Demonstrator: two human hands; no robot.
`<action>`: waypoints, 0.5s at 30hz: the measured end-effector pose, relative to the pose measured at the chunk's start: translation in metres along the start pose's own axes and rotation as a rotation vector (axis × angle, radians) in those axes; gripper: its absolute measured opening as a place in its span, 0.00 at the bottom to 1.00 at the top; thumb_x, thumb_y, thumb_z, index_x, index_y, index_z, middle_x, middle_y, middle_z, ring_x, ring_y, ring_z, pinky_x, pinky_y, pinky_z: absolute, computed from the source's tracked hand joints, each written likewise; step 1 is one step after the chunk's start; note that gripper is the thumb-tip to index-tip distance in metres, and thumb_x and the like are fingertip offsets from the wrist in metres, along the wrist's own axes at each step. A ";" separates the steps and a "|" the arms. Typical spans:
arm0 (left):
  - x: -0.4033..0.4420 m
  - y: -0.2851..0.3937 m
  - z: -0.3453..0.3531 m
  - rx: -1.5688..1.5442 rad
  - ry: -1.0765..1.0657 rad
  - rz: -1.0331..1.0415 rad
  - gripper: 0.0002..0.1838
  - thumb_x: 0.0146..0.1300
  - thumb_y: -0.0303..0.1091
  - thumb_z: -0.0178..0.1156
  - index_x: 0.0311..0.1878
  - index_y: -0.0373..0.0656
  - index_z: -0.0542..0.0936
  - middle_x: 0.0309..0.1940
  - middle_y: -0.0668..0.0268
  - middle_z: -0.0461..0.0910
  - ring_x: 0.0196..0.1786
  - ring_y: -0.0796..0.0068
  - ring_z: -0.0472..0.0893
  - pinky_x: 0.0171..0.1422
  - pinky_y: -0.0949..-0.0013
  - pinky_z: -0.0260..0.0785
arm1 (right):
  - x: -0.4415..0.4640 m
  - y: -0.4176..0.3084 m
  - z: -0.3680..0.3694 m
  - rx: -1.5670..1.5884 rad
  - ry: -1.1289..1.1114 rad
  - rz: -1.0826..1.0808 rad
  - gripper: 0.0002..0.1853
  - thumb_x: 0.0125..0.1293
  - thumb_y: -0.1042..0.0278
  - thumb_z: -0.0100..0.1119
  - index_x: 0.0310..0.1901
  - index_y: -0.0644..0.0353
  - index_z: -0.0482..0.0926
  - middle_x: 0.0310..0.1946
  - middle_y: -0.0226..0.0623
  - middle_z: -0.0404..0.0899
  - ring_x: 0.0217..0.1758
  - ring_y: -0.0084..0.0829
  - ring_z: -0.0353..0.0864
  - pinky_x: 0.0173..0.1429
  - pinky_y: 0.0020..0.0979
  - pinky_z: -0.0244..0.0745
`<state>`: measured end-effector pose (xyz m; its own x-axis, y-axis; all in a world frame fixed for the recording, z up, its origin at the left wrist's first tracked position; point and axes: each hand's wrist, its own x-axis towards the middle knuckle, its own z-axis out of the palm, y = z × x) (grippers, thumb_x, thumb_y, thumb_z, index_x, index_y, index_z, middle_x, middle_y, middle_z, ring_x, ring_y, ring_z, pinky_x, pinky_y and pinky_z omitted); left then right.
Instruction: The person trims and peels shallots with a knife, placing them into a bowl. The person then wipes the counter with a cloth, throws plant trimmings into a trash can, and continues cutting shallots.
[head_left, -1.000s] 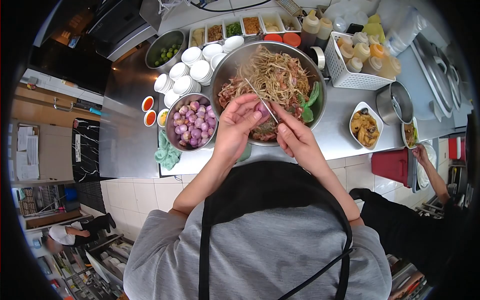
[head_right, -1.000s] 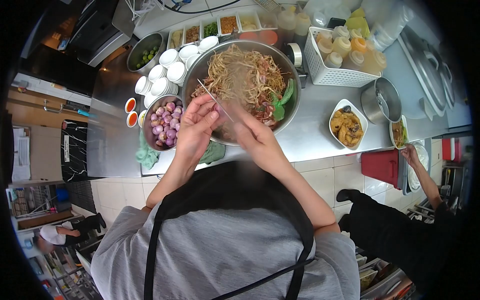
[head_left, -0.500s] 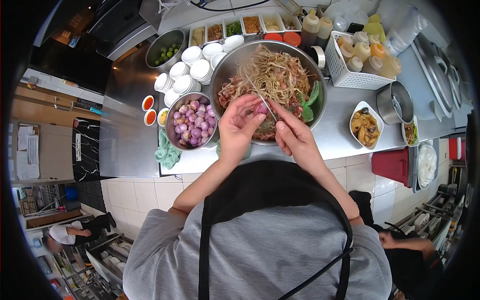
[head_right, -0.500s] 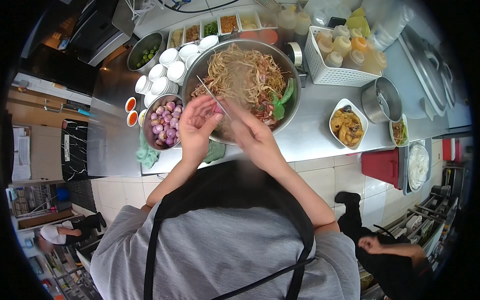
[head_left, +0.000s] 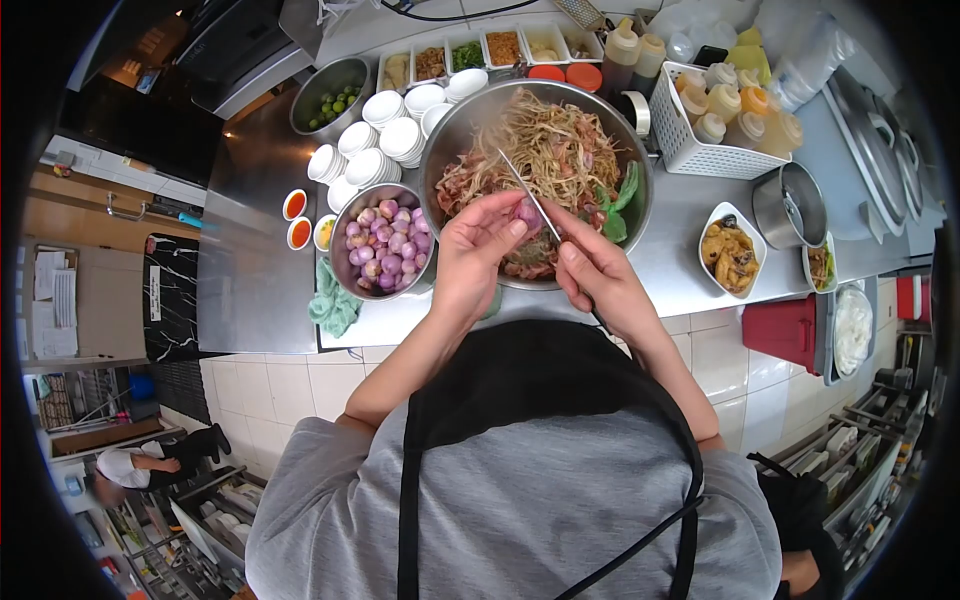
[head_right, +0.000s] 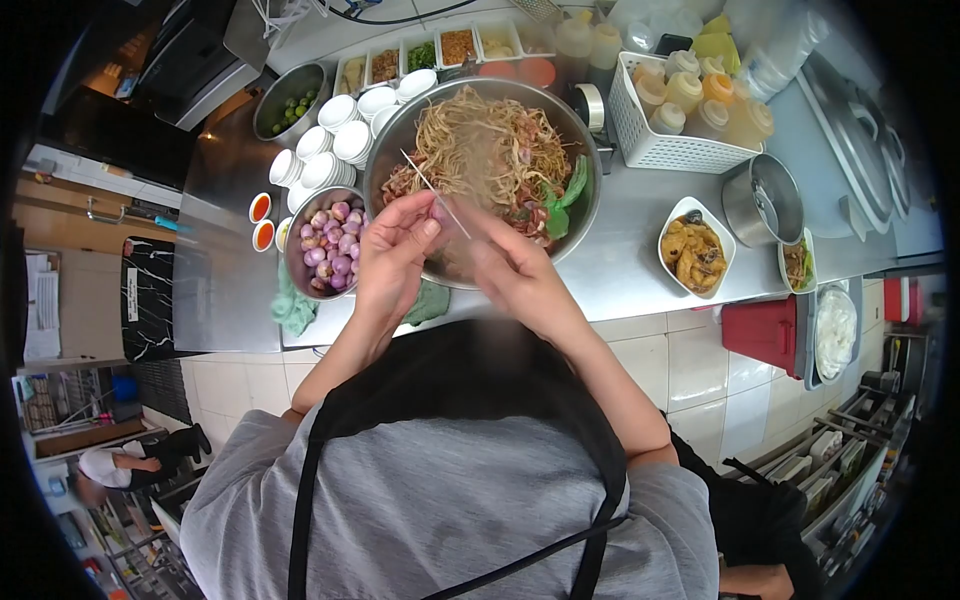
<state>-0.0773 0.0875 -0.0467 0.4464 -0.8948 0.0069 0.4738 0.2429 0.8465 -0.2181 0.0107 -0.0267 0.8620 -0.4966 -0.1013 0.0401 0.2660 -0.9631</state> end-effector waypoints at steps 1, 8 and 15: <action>0.000 0.000 0.000 0.027 -0.011 0.026 0.14 0.57 0.22 0.53 0.48 0.37 0.72 0.42 0.65 0.75 0.46 0.76 0.74 0.53 0.68 0.67 | 0.000 -0.001 0.000 0.000 -0.001 0.000 0.23 0.67 0.63 0.39 0.63 0.55 0.55 0.17 0.23 0.59 0.17 0.13 0.56 0.20 0.14 0.52; -0.001 0.002 0.000 0.005 0.004 -0.031 0.15 0.57 0.22 0.52 0.49 0.36 0.71 0.43 0.64 0.74 0.47 0.75 0.73 0.55 0.68 0.66 | 0.000 0.004 -0.010 0.063 0.031 0.066 0.19 0.67 0.67 0.40 0.59 0.53 0.63 0.17 0.22 0.61 0.17 0.13 0.56 0.19 0.15 0.50; 0.002 -0.002 -0.001 -0.099 -0.008 -0.079 0.15 0.59 0.23 0.50 0.50 0.35 0.69 0.44 0.63 0.73 0.48 0.75 0.72 0.57 0.68 0.65 | 0.001 0.006 -0.001 0.094 0.057 0.006 0.19 0.67 0.66 0.39 0.60 0.53 0.62 0.16 0.21 0.60 0.17 0.13 0.55 0.19 0.15 0.49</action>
<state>-0.0765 0.0854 -0.0491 0.3987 -0.9155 -0.0531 0.5798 0.2068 0.7880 -0.2178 0.0115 -0.0326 0.8324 -0.5403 -0.1235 0.0845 0.3440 -0.9352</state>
